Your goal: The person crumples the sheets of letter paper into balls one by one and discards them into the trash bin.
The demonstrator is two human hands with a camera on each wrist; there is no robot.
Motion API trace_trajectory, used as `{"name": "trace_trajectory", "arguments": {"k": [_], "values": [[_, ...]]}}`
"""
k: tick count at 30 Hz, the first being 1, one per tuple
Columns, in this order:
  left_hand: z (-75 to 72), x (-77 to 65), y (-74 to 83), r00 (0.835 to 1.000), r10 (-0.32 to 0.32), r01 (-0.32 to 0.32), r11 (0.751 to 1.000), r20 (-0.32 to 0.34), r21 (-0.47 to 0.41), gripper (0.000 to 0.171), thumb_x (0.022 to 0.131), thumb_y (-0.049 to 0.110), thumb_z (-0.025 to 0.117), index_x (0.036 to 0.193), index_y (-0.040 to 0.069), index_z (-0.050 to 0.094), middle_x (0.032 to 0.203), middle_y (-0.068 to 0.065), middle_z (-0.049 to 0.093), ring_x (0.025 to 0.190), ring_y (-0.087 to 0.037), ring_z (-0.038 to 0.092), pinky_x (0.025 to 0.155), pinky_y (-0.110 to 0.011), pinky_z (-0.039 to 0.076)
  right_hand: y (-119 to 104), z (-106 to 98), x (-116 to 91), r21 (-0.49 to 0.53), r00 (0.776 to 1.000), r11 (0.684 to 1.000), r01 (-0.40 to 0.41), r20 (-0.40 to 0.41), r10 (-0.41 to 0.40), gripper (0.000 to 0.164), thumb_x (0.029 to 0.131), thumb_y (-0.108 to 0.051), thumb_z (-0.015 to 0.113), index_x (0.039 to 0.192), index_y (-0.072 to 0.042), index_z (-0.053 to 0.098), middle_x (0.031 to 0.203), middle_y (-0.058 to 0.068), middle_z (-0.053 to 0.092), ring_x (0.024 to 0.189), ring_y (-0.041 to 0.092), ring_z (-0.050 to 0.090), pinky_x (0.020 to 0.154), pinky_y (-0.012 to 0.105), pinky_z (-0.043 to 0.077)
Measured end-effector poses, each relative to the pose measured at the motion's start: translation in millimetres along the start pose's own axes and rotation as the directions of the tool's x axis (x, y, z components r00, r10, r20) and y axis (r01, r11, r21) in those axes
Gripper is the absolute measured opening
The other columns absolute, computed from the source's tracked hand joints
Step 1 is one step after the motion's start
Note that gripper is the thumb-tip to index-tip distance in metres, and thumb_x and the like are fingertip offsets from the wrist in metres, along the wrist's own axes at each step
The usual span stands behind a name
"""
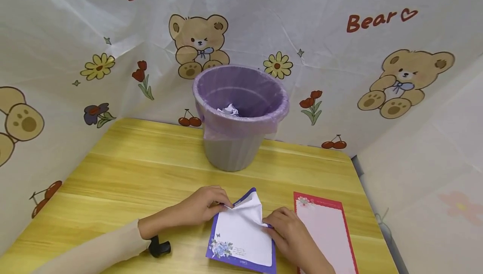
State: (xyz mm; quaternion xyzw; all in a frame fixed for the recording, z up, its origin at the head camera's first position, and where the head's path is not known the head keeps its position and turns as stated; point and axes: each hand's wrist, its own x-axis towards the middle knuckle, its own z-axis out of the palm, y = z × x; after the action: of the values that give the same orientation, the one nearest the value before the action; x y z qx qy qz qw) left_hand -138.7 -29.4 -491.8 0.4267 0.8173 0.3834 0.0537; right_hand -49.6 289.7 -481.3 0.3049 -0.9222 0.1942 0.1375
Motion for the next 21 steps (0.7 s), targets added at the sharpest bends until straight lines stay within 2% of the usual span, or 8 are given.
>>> {"name": "trace_trajectory", "arguments": {"k": [2, 5, 10, 14, 18, 21], "values": [[-7.3, -1.3, 2.8, 1.0, -0.012, 0.01, 0.998, -0.029, -0.06, 0.015, 0.105, 0.015, 0.071, 0.111, 0.022, 0.083, 0.109, 0.011, 0.078, 0.106, -0.002, 0.068, 0.094, -0.025, 0.058, -4, -2, 3, 0.045, 0.999, 0.999, 0.029, -0.038, -0.028, 0.039, 0.082, -0.004, 0.09, 0.108, -0.029, 0.076, 0.107, -0.022, 0.072, 0.102, 0.001, 0.061, 0.092, 0.01, 0.049], [-16.5, -3.1, 7.8, 0.996, -0.033, 0.021, 0.988, -0.078, -0.153, 0.012, 0.105, 0.02, 0.072, 0.108, 0.025, 0.082, 0.108, 0.014, 0.078, 0.105, -0.001, 0.069, 0.094, -0.026, 0.059, -12, -8, 8, 0.129, 0.996, 0.991, 0.022, -0.093, -0.01, 0.044, 0.084, 0.003, 0.086, 0.112, -0.029, 0.074, 0.11, -0.017, 0.073, 0.105, 0.003, 0.062, 0.098, 0.006, 0.045], [-27.5, -6.5, 18.0, 0.978, -0.012, -0.046, 0.961, -0.208, -0.273, 0.009, 0.105, 0.02, 0.072, 0.104, 0.024, 0.081, 0.1, 0.012, 0.078, 0.091, -0.003, 0.067, 0.084, -0.025, 0.059, -21, -15, 18, 0.221, 0.978, 0.974, 0.046, -0.21, 0.001, 0.049, 0.084, 0.013, 0.081, 0.113, -0.026, 0.075, 0.109, -0.01, 0.074, 0.106, 0.007, 0.064, 0.105, 0.007, 0.044], [-32.5, -9.8, 26.4, 0.964, 0.026, -0.11, 0.945, -0.266, -0.308, 0.009, 0.105, 0.018, 0.072, 0.103, 0.021, 0.081, 0.095, 0.007, 0.077, 0.087, -0.004, 0.064, 0.081, -0.026, 0.06, -26, -18, 26, 0.252, 0.958, 0.962, 0.106, -0.285, -0.031, 0.052, 0.08, 0.017, 0.079, 0.112, -0.023, 0.076, 0.107, -0.008, 0.075, 0.104, 0.009, 0.065, 0.103, 0.01, 0.047], [-33.5, -13.1, 31.8, 0.956, 0.028, -0.127, 0.936, -0.293, -0.327, 0.01, 0.105, 0.018, 0.071, 0.103, 0.021, 0.08, 0.094, 0.005, 0.077, 0.087, -0.003, 0.064, 0.082, -0.025, 0.06, -29, -19, 29, 0.29, 0.948, 0.946, 0.146, -0.315, -0.05, 0.05, 0.08, 0.018, 0.078, 0.112, -0.02, 0.077, 0.107, -0.006, 0.075, 0.103, 0.009, 0.065, 0.101, 0.012, 0.049], [-31.6, -16.6, 33.3, 0.948, 0.032, -0.144, 0.929, -0.316, -0.34, 0.01, 0.105, 0.015, 0.072, 0.103, 0.02, 0.08, 0.093, 0.003, 0.078, 0.086, -0.004, 0.065, 0.081, -0.025, 0.06, -32, -18, 31, 0.328, 0.942, 0.928, 0.176, -0.331, -0.062, 0.042, 0.084, 0.015, 0.077, 0.111, -0.017, 0.077, 0.104, -0.003, 0.075, 0.102, 0.011, 0.065, 0.099, 0.013, 0.051]]}}
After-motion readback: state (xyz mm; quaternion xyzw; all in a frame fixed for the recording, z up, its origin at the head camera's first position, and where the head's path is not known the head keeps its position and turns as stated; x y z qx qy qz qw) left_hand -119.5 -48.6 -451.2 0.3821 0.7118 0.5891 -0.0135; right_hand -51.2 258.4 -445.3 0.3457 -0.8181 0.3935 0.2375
